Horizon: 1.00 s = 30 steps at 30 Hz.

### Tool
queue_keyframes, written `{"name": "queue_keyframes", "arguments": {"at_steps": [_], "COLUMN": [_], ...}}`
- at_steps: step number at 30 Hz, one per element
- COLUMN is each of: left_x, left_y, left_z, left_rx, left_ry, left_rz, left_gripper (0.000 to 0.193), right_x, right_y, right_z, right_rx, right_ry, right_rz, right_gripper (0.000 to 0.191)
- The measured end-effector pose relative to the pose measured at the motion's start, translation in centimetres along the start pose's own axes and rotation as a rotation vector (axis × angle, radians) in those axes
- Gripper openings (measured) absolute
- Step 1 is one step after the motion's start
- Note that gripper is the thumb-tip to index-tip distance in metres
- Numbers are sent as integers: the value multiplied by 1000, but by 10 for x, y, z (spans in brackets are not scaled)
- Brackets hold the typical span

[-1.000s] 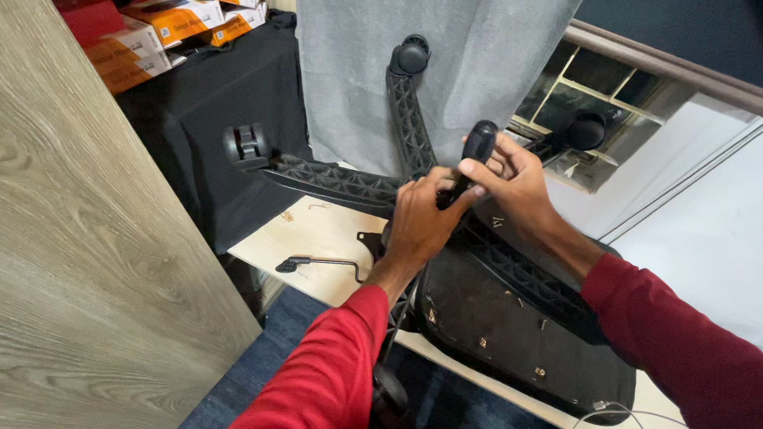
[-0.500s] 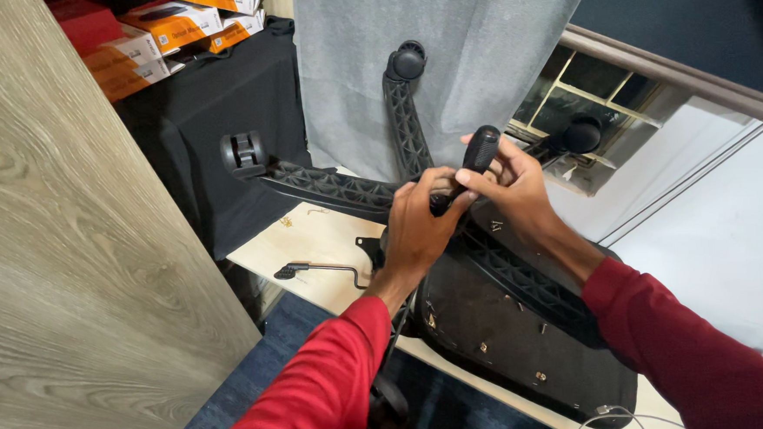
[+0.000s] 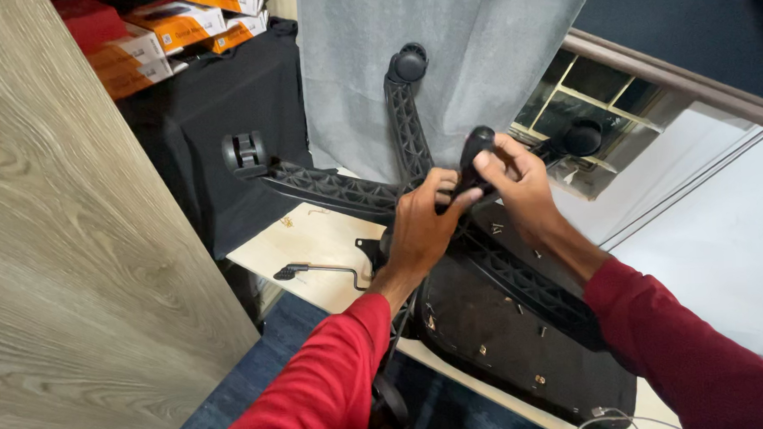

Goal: The person holds an office chair base upside down on a table and works on a black cylindrical component at the central hub, twisting and pressing it into the hub with both hands throughout the clip.

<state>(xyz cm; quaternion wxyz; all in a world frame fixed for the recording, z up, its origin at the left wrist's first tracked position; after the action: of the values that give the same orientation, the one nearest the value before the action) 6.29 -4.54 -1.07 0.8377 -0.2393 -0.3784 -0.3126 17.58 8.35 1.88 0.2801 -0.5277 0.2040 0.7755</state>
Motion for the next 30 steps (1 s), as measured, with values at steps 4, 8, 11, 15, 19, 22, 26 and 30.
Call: {"name": "queue_keyframes", "arguments": {"at_steps": [4,8,11,15,19,22,26,30], "left_x": [-2,2,5,4,6,3,1,3], "left_y": [-1,-1,-3,-5,-5,-2,-2,-2], "left_z": [-2,-3,-2,-2,-3,-3,-3,-4], "left_rx": [-1,33,23,-59,29,24,28,4], "left_ry": [-15,32,48,-80,46,15,-7,-52], "left_rz": [70,29,30,72,53,-26,33,36], "left_gripper": [26,34,31,28,30,38,28,32], "right_x": [-4,-7,-5,3,7,5,0,-2], "right_y": [5,8,4,-2,-3,-2,-2,0], "right_z": [-1,0,0,1,0,0,0,-2], "right_rx": [-45,-57,-35,5,-59,-58,20,-7], "right_ry": [86,-32,-22,132,-9,-100,91,87], "right_rz": [156,69,21,233,93,49,195,132], "right_gripper": [35,39,38,42,39,38,32,33]}}
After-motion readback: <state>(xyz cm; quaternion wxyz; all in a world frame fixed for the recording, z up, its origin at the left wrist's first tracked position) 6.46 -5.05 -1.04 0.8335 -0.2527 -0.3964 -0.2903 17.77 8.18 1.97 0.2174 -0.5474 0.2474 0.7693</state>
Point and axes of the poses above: each hand's wrist, its own z-axis towards the middle knuckle, its own y-axis out of the palm, x = y × z, the point moved 2 cm from there along z, towards the middle knuckle, and after that the axes turned 8 degrees about z, right-handed, at the moved point
